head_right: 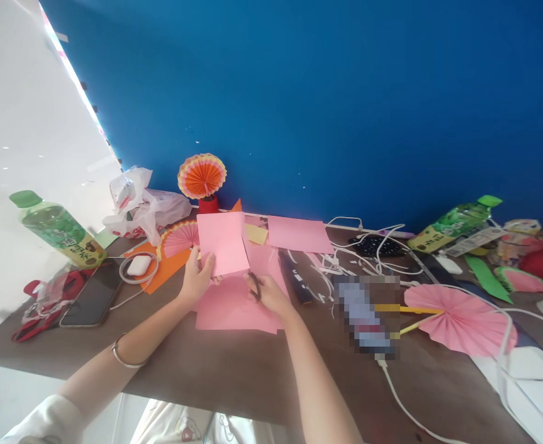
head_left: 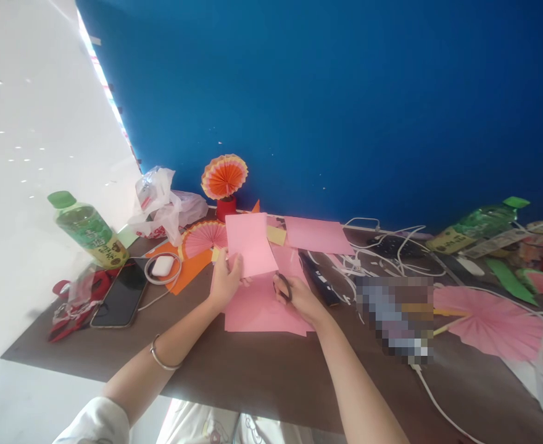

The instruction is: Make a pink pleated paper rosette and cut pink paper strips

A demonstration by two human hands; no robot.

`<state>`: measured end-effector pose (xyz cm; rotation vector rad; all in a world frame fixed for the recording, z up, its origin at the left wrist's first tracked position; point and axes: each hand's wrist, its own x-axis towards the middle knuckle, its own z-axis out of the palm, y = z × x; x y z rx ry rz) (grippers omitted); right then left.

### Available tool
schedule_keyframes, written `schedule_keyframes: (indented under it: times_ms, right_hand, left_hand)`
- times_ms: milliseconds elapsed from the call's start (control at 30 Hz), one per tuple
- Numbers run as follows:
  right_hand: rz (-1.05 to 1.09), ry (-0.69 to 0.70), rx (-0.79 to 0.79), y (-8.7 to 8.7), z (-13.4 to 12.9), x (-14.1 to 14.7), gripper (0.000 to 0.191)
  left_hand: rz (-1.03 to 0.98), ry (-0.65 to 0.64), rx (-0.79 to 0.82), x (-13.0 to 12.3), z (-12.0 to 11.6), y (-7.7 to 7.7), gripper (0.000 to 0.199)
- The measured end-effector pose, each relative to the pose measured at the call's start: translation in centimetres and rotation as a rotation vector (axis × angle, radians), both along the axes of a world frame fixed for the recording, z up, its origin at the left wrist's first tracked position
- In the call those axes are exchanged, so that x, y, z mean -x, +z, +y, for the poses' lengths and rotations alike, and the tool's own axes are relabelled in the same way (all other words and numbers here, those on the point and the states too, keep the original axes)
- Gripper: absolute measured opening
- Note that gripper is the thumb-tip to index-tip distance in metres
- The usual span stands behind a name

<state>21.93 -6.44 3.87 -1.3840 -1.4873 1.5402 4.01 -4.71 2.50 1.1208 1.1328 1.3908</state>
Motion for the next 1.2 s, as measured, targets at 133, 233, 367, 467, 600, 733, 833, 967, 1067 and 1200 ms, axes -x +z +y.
schedule_keyframes:
  times_ms: [133,233,367,467,600,733,833,967,1067,1200]
  right_hand:
    - [0.009,-0.015,0.020,0.0,-0.1,0.0,0.046]
    - [0.008,-0.014,0.015,0.3,-0.2,-0.1,0.047]
    - [0.029,-0.015,0.015,0.4,-0.2,-0.2,0.047]
    - [0.056,-0.008,0.019,0.4,-0.2,-0.2,0.047]
    - [0.060,0.009,0.001,0.2,-0.1,-0.3,0.048]
    - [0.055,0.015,-0.012,0.3,0.0,-0.3,0.049]
    - [0.056,0.017,-0.021,0.3,-0.1,-0.3,0.049]
    - [0.072,-0.011,-0.006,0.1,-0.1,-0.4,0.049]
    - [0.132,-0.009,0.003,-0.2,0.1,-0.7,0.050]
    - [0.216,0.025,0.008,-0.5,0.2,-1.1,0.052]
  left_hand:
    - [0.003,-0.009,-0.008,0.0,0.1,-0.1,0.028]
    - [-0.003,-0.025,-0.010,-0.1,0.0,0.0,0.029]
    - [-0.016,-0.041,-0.019,-0.3,-0.1,0.1,0.028]
    - [-0.018,-0.052,-0.027,-0.4,-0.2,0.3,0.027]
    - [-0.035,-0.054,-0.030,-0.5,-0.3,0.4,0.028]
    - [-0.036,-0.054,-0.016,-0.6,-0.3,0.4,0.029]
    - [-0.029,-0.053,-0.013,-0.6,-0.4,0.4,0.029]
    - [-0.037,-0.055,-0.021,-0.6,-0.5,0.6,0.029]
    - [-0.041,-0.081,-0.015,-0.6,-0.6,0.5,0.031]
    - [-0.040,-0.153,0.001,-0.8,-0.9,0.4,0.031]
